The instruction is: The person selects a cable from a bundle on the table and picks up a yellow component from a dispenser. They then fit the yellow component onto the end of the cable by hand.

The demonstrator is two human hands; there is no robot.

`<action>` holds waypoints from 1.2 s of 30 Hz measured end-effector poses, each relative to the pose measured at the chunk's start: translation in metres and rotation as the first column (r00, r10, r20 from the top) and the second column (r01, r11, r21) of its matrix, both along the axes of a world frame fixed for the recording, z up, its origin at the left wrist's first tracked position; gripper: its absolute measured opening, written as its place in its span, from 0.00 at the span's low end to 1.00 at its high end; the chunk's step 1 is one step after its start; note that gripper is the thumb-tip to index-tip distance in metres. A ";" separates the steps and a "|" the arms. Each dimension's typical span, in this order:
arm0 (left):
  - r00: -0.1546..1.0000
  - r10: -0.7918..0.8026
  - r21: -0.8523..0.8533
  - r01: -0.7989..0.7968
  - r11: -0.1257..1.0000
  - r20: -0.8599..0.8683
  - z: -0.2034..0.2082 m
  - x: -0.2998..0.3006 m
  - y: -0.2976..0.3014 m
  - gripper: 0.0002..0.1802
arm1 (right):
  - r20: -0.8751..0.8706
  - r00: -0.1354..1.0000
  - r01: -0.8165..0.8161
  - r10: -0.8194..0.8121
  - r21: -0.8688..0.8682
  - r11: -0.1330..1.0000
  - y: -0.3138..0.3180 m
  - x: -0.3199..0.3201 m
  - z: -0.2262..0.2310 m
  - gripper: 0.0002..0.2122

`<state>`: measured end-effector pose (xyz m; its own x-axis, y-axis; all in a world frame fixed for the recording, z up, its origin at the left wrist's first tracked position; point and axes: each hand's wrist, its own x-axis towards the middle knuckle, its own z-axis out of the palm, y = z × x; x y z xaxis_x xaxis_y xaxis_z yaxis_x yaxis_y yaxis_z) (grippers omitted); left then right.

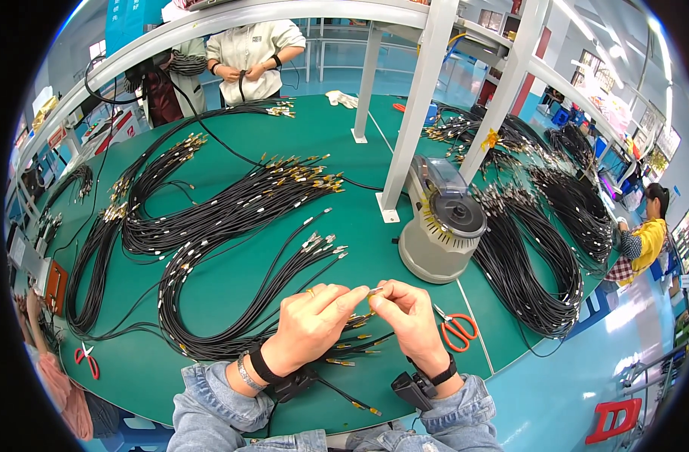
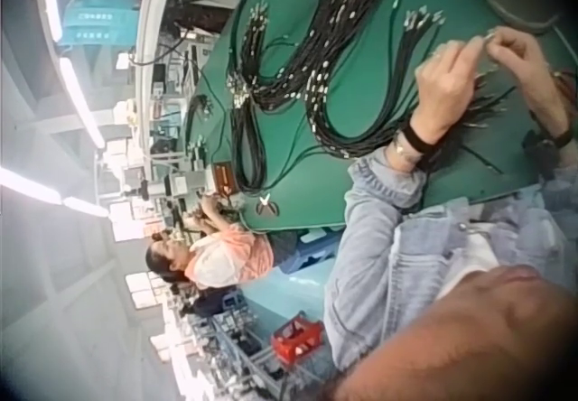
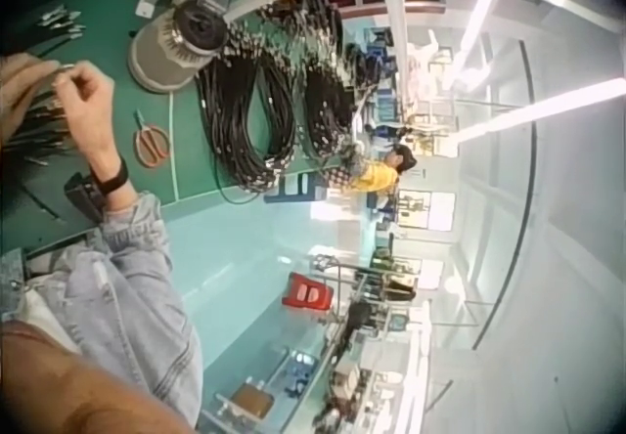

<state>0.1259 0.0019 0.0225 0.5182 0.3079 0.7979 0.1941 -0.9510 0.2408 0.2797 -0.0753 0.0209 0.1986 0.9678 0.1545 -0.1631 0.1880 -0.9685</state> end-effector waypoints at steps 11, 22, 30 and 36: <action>1.000 -0.001 0.023 0.002 1.000 -0.021 0.003 -0.001 -0.001 0.17 | 0.001 1.000 -0.003 0.003 -0.017 1.000 0.000 0.002 0.001 0.07; 1.000 -0.007 0.028 0.007 1.000 -0.012 0.002 -0.001 -0.001 0.17 | 0.043 0.999 0.010 -0.010 0.006 1.000 -0.001 0.002 0.003 0.07; 1.000 -0.022 0.021 0.022 1.000 0.009 0.001 0.000 -0.003 0.17 | 0.038 0.999 0.004 -0.004 0.008 1.000 0.000 0.003 0.001 0.06; 1.000 -0.013 0.066 0.012 0.998 0.008 -0.001 -0.003 -0.001 0.19 | 0.015 0.999 -0.033 0.032 0.030 0.999 -0.003 0.000 0.004 0.04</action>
<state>0.1229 0.0007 0.0219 0.5150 0.2478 0.8206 0.1802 -0.9672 0.1789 0.2802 -0.0779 0.0245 0.1644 0.9686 0.1868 -0.1554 0.2124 -0.9647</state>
